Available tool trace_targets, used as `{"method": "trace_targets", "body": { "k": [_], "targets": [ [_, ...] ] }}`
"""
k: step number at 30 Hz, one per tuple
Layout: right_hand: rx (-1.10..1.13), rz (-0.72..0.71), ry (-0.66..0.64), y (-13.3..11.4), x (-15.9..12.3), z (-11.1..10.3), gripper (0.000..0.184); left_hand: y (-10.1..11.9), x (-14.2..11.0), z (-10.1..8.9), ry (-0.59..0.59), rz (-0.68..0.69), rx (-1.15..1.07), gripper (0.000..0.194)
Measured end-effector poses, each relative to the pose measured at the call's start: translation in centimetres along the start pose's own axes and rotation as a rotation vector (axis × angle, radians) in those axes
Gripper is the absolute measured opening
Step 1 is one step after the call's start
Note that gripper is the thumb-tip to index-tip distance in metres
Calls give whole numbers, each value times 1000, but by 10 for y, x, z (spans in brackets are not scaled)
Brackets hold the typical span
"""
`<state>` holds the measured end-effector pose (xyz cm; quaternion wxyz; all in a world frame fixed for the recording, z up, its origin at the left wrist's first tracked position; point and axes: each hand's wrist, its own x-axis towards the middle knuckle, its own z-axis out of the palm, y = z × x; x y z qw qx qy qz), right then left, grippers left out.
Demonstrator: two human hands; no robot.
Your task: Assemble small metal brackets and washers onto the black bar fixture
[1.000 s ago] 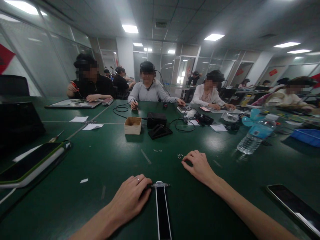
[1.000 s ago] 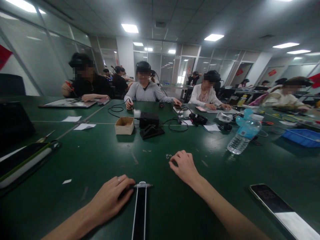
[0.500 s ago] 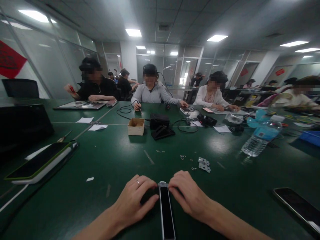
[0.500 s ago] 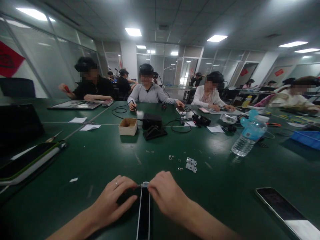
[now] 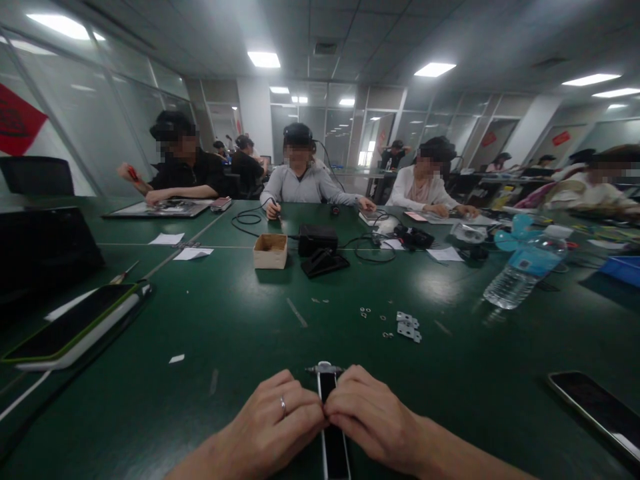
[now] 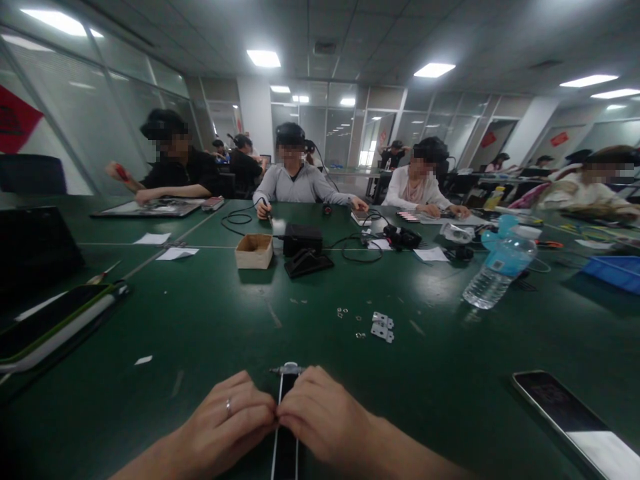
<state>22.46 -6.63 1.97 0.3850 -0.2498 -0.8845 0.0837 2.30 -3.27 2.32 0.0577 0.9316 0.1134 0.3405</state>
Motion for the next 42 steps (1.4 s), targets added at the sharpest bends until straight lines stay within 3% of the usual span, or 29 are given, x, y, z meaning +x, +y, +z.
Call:
{"method": "trace_targets", "body": {
  "k": [3,7,11,14,21,42],
  "targets": [
    [-30,24,61,5,-3,1,14,-4,-2,3,-2,-18,26,13],
    [-170,143,98,18,-11,-5,14,-17,-7,6,21,-218,113,17],
    [-256,329,1,31,-15,-14,15,-28,-12,7,-95,-397,78,19],
    [-254,446,-99,34,-15,-16,15,-30,-13,7,-137,-455,38,19],
    [-219,461,-196,32,-13,-16,16,-32,-15,10,-160,-472,-35,17],
    [-229,448,-192,32,-15,-10,16,-37,-15,18,-172,-468,64,12]
  ]
}}
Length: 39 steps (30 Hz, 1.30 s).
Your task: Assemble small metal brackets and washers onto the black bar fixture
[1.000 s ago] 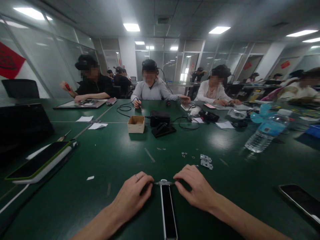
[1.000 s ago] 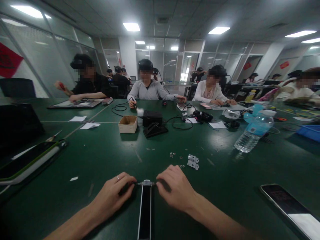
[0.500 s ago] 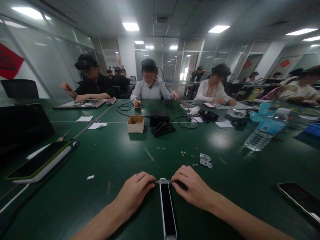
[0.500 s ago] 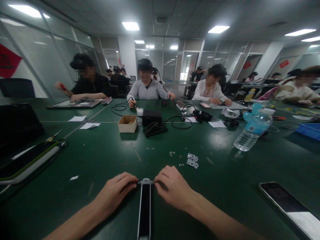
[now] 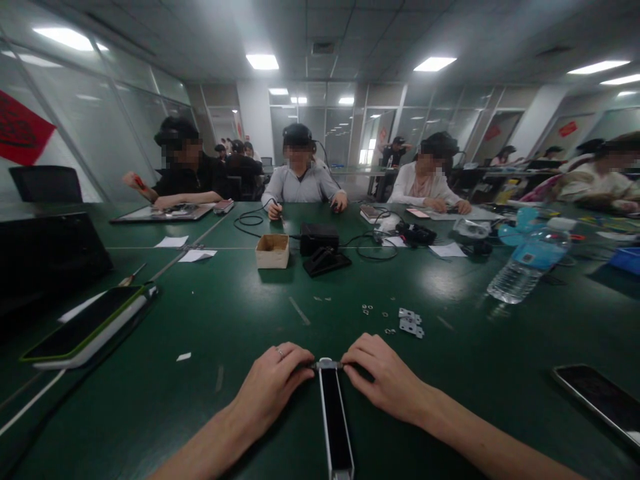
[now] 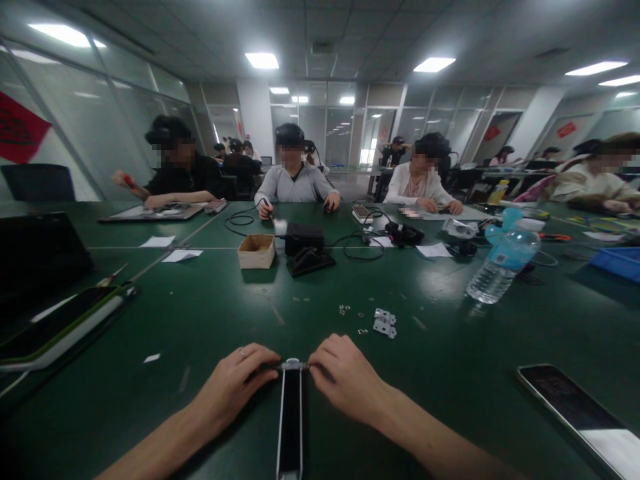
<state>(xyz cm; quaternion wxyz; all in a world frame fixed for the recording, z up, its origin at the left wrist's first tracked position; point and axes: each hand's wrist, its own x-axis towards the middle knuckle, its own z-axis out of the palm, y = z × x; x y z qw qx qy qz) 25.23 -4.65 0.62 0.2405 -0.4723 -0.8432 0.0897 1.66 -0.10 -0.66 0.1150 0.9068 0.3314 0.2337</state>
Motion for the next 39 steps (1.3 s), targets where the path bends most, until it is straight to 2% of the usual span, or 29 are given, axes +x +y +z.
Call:
{"method": "trace_targets", "body": {
  "k": [5,13,30,34,37,39],
  "targets": [
    [17,6,-5,0,0,1,16,0,2,2,-8,33,-9,13],
    [18,1,-6,-1,1,0,17,4,3,0,-29,14,27,10],
    [-8,-13,16,-1,0,0,13,8,2,-6,-53,5,10,14],
    [-76,-68,77,6,0,-10,14,10,3,-8,-78,-31,0,16],
    [-156,-84,202,21,-1,-29,16,10,2,-9,-97,-48,-8,18],
    [-223,-42,285,37,-3,-45,18,10,1,-8,-88,-53,-11,20]
  ]
}}
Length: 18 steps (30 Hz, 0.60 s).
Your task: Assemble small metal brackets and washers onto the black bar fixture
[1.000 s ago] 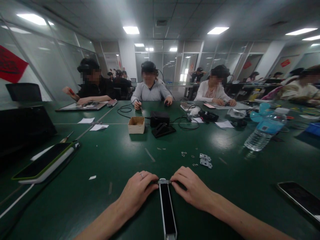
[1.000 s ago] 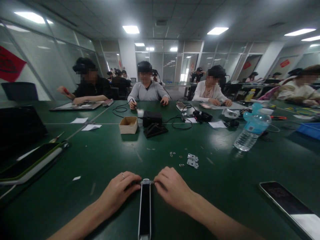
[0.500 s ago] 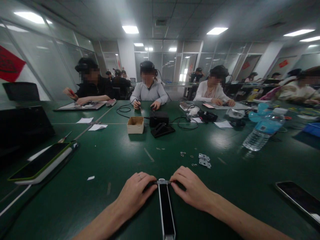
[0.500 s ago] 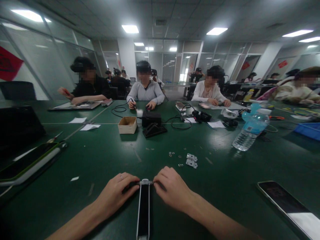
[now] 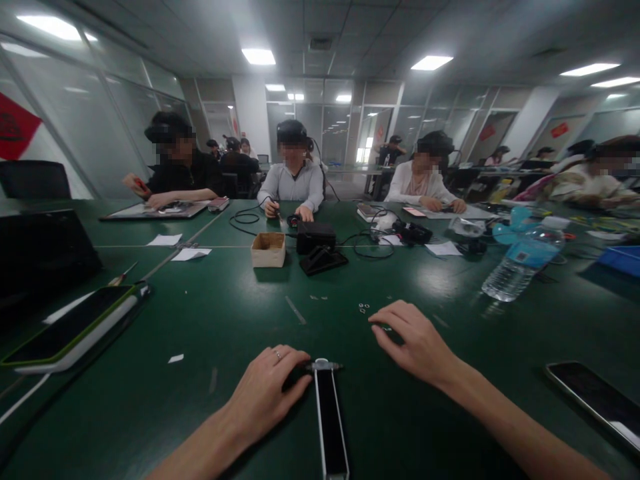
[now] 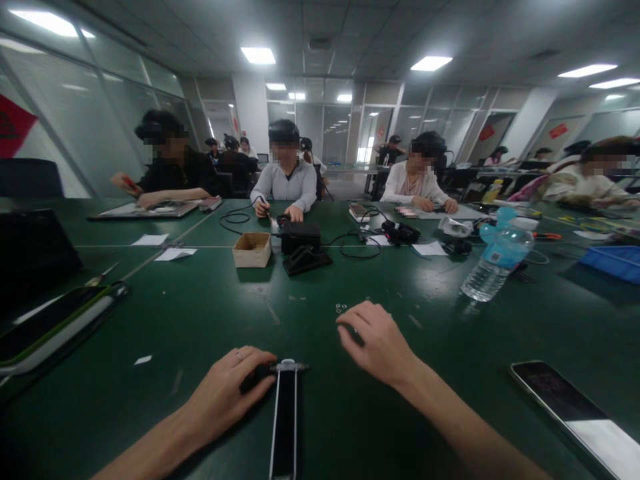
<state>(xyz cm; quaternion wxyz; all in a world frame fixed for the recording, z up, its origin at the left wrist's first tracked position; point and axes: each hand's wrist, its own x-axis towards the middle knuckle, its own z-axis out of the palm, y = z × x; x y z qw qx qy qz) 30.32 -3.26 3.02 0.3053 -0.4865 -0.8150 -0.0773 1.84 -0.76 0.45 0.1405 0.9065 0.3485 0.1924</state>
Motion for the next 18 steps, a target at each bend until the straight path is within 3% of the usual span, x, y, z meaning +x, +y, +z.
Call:
{"method": "trace_targets", "body": {
  "k": [4,9,12,18],
  "targets": [
    [-157,140,10,43,-1,-24,20,-2,-3,2,39,-1,-10,22],
    [-150,275,-339,78,-9,-39,18,-1,-3,0,69,-24,1,17],
    [-70,282,-417,78,-12,-36,17,1,-1,-1,45,-42,9,15],
    [3,239,-425,53,-11,-17,20,1,-1,0,23,-50,9,16]
  ]
}}
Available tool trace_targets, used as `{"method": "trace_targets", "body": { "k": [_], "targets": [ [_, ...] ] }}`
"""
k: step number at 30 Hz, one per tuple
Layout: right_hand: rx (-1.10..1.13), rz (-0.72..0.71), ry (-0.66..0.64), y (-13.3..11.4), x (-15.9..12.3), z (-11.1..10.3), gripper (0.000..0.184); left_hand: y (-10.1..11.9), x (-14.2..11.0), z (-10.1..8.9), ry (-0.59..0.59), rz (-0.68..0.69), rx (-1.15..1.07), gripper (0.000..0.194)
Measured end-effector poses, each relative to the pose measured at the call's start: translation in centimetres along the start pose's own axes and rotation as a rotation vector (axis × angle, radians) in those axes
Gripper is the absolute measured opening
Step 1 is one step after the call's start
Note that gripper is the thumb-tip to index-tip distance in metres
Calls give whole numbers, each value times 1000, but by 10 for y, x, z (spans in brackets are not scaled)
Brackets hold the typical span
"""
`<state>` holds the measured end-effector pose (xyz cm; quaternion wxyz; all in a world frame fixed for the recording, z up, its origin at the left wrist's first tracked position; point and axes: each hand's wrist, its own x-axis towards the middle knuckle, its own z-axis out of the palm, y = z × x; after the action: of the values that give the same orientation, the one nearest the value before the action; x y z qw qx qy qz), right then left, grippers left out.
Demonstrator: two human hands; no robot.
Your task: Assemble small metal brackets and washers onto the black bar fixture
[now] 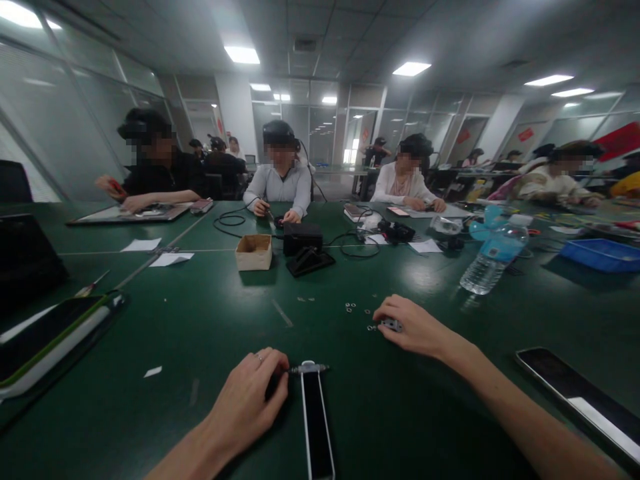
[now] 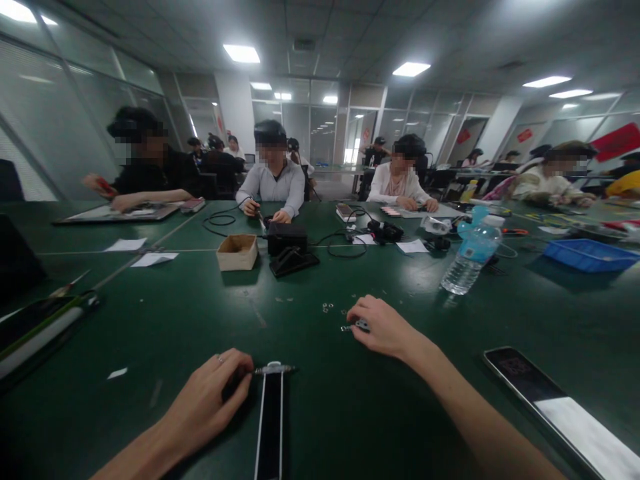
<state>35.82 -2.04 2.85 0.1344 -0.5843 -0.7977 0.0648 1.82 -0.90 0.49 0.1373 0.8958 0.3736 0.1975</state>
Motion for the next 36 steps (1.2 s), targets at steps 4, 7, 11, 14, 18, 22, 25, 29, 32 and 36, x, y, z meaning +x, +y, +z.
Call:
{"method": "trace_targets", "body": {
  "k": [4,7,11,14,18,22,25,29,32,36],
  "targets": [
    [-26,-12,-14,-8,2,8,22,0,0,-1,-4,0,2,17],
    [-41,-1,-6,-13,4,10,20,1,1,-2,-1,7,5,16],
    [-73,0,22,-18,6,12,18,2,2,-2,7,14,5,16],
    [-94,1,24,-19,8,15,16,2,1,-2,21,20,9,15],
    [-131,24,8,-22,9,18,14,2,0,-2,10,13,20,15],
    [-228,-9,13,-27,9,17,15,2,0,-1,21,20,19,16],
    [-252,2,18,-28,10,17,16,2,0,-1,28,26,13,15],
    [-272,39,15,-28,11,21,16,2,0,-1,36,29,12,15],
    [-313,4,54,-28,11,24,18,1,0,0,33,27,12,16],
    [-398,-33,75,-28,11,27,18,1,0,0,14,21,13,18]
  ]
}}
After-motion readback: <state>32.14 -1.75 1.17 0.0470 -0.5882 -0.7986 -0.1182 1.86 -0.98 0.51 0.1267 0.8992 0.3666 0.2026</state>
